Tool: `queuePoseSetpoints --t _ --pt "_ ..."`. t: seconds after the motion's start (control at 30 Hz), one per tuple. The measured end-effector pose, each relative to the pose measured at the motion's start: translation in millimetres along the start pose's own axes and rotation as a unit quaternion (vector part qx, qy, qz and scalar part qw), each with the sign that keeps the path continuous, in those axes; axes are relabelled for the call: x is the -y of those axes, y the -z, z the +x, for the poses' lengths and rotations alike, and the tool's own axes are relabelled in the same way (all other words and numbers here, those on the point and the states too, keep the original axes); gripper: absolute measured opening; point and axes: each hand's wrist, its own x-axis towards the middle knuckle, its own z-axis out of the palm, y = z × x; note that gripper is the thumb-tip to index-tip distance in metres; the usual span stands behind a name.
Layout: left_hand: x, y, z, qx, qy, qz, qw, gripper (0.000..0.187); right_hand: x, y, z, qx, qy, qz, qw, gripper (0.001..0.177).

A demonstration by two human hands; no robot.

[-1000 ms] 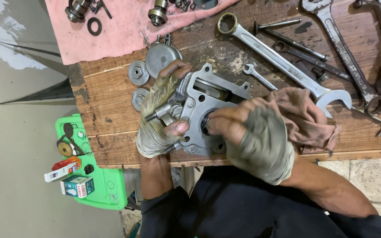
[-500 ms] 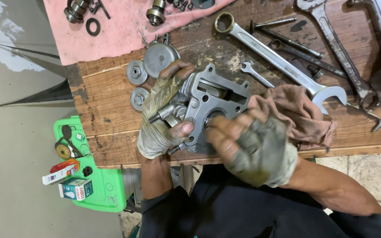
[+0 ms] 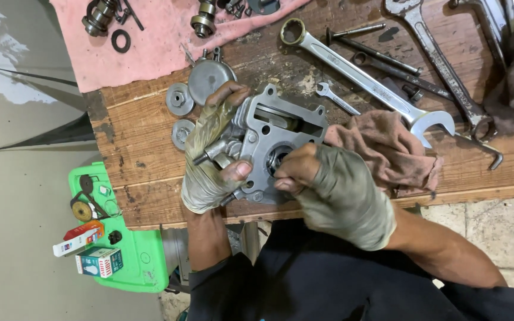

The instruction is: The person cleans a metallic engine cylinder block using a rag, wiping the exterior and interior surfaces. They then pick up a smaller cylindrical engine component and clean it thoroughly with the rag, rotating it to access all sides.

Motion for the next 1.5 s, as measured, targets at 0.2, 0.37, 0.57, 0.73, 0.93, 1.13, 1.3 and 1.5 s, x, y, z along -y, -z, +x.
queuePoseSetpoints --t 0.2,0.37,0.57,0.73,0.93,1.13,1.3,1.5 --pt "0 -4 -1 0.008 0.002 -0.048 0.999 0.094 10 35 -6 -0.039 -0.095 0.006 0.995 0.004" --pt "-2 -6 0 0.01 0.007 -0.057 0.998 0.093 5 32 -15 -0.019 -0.061 -0.024 0.998 0.004" --pt "-5 -6 -3 0.005 -0.011 0.031 0.999 0.089 -3 18 -21 -0.035 0.019 -0.051 0.998 0.018" --pt "-9 -13 -1 0.01 0.034 -0.064 0.997 0.094 -17 1 -30 -0.049 0.071 -0.318 0.944 0.025" --pt "-7 -12 -3 0.027 -0.022 -0.03 0.999 0.085 -14 7 -25 -0.023 -0.041 0.044 0.998 0.025" --pt "-9 -11 -1 0.011 0.019 -0.025 0.999 0.095 -11 5 -26 -0.024 0.084 -0.227 0.97 0.014" --pt "-8 -14 -1 0.046 0.002 -0.122 0.991 0.087 -2 8 -18 -0.041 -0.086 0.064 0.993 0.005" --pt "0 -13 -3 0.018 -0.002 -0.116 0.993 0.086 -21 12 -49 -0.218 -0.15 0.172 0.949 0.006"
